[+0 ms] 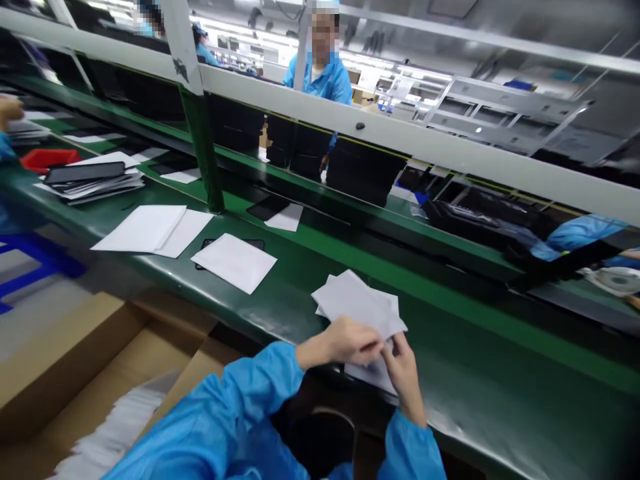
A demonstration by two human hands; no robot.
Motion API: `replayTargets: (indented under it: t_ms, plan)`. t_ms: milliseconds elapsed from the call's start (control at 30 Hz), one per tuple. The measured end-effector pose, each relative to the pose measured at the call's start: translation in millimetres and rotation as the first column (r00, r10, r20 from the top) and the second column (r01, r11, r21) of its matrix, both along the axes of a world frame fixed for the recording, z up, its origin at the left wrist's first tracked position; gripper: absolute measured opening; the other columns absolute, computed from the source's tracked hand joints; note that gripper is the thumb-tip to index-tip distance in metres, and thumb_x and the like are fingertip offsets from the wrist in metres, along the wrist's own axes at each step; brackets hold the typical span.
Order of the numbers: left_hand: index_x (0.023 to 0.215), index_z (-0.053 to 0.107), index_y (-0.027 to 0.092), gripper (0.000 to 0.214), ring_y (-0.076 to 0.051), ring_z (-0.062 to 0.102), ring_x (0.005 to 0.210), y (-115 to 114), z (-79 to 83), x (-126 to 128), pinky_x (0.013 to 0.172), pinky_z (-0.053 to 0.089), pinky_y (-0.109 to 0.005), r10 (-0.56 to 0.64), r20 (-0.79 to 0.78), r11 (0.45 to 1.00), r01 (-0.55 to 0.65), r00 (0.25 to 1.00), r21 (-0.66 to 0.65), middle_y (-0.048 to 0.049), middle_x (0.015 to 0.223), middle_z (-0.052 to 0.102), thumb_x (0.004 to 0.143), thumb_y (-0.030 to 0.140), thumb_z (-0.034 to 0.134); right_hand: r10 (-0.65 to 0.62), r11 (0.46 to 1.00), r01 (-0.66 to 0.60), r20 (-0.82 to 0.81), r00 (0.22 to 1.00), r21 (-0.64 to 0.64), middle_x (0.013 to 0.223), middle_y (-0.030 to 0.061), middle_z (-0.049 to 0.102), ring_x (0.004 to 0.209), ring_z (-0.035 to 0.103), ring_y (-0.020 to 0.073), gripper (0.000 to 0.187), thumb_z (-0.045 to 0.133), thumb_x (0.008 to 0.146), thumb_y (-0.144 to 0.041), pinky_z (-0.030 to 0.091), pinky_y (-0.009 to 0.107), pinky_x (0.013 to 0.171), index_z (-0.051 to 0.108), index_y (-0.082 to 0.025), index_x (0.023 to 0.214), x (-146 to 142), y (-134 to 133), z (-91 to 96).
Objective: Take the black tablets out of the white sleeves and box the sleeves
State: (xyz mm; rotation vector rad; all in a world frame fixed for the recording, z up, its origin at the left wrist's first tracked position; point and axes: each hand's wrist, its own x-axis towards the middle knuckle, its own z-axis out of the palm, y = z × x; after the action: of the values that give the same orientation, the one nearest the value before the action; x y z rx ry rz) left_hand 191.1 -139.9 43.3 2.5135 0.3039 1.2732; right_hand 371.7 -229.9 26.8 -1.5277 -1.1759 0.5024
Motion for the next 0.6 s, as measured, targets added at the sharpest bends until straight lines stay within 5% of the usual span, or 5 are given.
replayTargets:
  t_ms: [100,267,400,600]
  plan:
    - [0.08,0.067,0.022,0.021,-0.014,0.063,0.059,-56,-20.2,-21,0.058,0.045,-0.025,-0.015,-0.025,0.999,0.014,1.0,-0.038,-0.0009,0.066,0.069,0.098,0.026,0.057,-0.004,1.0,0.006,-0.303,0.953,0.005,0.075,-0.0019,0.061,0.069,0.059,0.0193,0.047,0.09,0.074,-0.059,0.052,0.03,0.065,0.059,-0.026,0.084,-42,-54,-24.2]
    - [0.078,0.065,0.022,0.017,-0.014,0.061,0.06,-112,-42.7,-49,0.058,0.045,-0.025,-0.048,-0.069,0.983,0.034,0.996,-0.182,-0.0015,0.068,0.068,0.093,0.026,0.062,-0.083,0.989,-0.017,-0.638,0.766,-0.15,0.091,0.0005,0.074,0.072,0.069,0.0214,0.057,0.091,0.075,-0.051,0.057,0.03,0.063,0.063,-0.03,0.12,-98,-117,-47.9]
    - [0.071,0.059,0.022,0.021,-0.013,0.057,0.062,-135,-54.6,-74,0.058,0.044,-0.024,-0.148,-0.031,0.939,0.13,0.989,-0.317,-0.0005,0.066,0.064,0.092,0.025,0.063,-0.218,0.948,0.0,-0.645,0.732,-0.32,0.103,0.0043,0.079,0.09,0.076,0.027,0.058,0.084,0.079,-0.059,0.062,0.035,0.075,0.072,-0.029,0.127,-123,-142,-58.9]
    - [0.065,0.052,0.022,0.024,-0.013,0.053,0.06,-159,-77.3,-93,0.056,0.041,-0.026,-0.277,-0.176,0.865,0.165,0.945,-0.473,0.0021,0.06,0.057,0.083,0.02,0.068,-0.289,0.896,0.03,-0.53,0.797,-0.443,0.104,0.0042,0.081,0.113,0.073,0.0319,0.056,0.088,0.062,-0.075,0.062,0.039,0.095,0.082,-0.029,0.094,-129,-142,-78.8]
